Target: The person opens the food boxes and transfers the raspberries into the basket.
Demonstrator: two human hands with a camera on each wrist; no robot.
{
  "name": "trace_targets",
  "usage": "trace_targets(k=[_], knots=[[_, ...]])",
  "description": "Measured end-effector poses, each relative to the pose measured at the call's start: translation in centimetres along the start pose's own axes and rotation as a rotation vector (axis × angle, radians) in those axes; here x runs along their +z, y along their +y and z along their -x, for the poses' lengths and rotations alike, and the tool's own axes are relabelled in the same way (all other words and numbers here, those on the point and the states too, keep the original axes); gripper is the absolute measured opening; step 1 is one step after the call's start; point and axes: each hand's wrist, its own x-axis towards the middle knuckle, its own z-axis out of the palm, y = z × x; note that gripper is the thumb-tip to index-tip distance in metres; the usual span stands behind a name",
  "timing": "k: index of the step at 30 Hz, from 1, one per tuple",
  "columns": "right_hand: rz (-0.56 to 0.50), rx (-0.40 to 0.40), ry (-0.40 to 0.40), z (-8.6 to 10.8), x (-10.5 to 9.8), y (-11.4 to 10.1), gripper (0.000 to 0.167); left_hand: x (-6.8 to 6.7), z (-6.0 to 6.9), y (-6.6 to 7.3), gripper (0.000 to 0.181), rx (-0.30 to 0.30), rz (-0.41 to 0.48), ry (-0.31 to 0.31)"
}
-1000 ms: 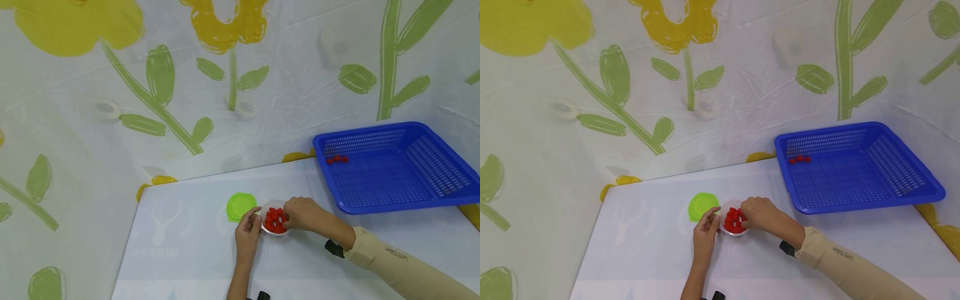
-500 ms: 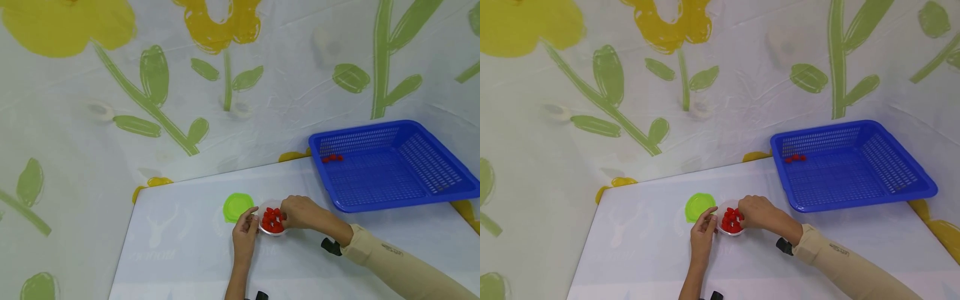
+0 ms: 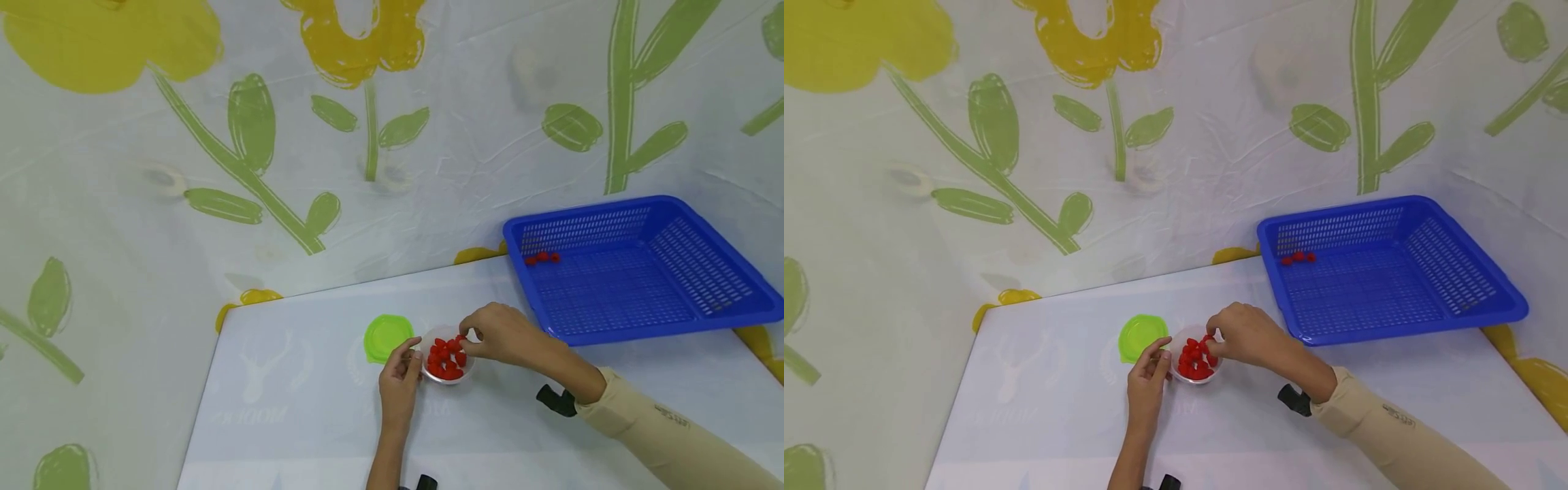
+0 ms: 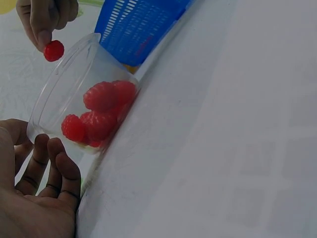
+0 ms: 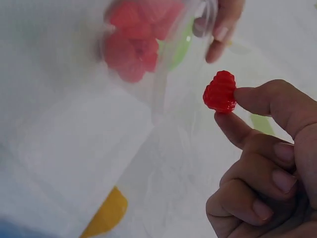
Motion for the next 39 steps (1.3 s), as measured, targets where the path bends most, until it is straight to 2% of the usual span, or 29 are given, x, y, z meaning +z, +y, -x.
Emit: trace_targets(k=[5,13,19,23,30,39], knots=[[-0.020,-0.007,0.033,0.6,-2.0,0.8,0.004,-0.1,0.1,0.0,0.026,-0.003,0.003,0.005],[-0.030,-0.026,0.162,1.2,-5.3,3.0,0.009,-0.1,0.0,-0.3,0.026,-0.013,-0.001,0.007],[-0.045,0.029,0.208,1.2,-7.7,5.0,0.012,-0.1,0.0,-0.3,0.026,-0.013,-0.017,0.003],[-0.015,0.057,0.229,1.1,-9.0,6.6,0.012,-0.1,0.0,-0.2,0.026,-0.020,-0.006,0.006],[0.014,0.115,0.220,0.8,-10.6,9.3,0.019,0.0,0.0,-0.1,0.026,-0.027,-0.001,0.008],[0.022,0.206,0.205,0.4,-11.4,13.1,0.026,0.0,-0.1,-0.2,0.026,-0.040,-0.006,0.008]])
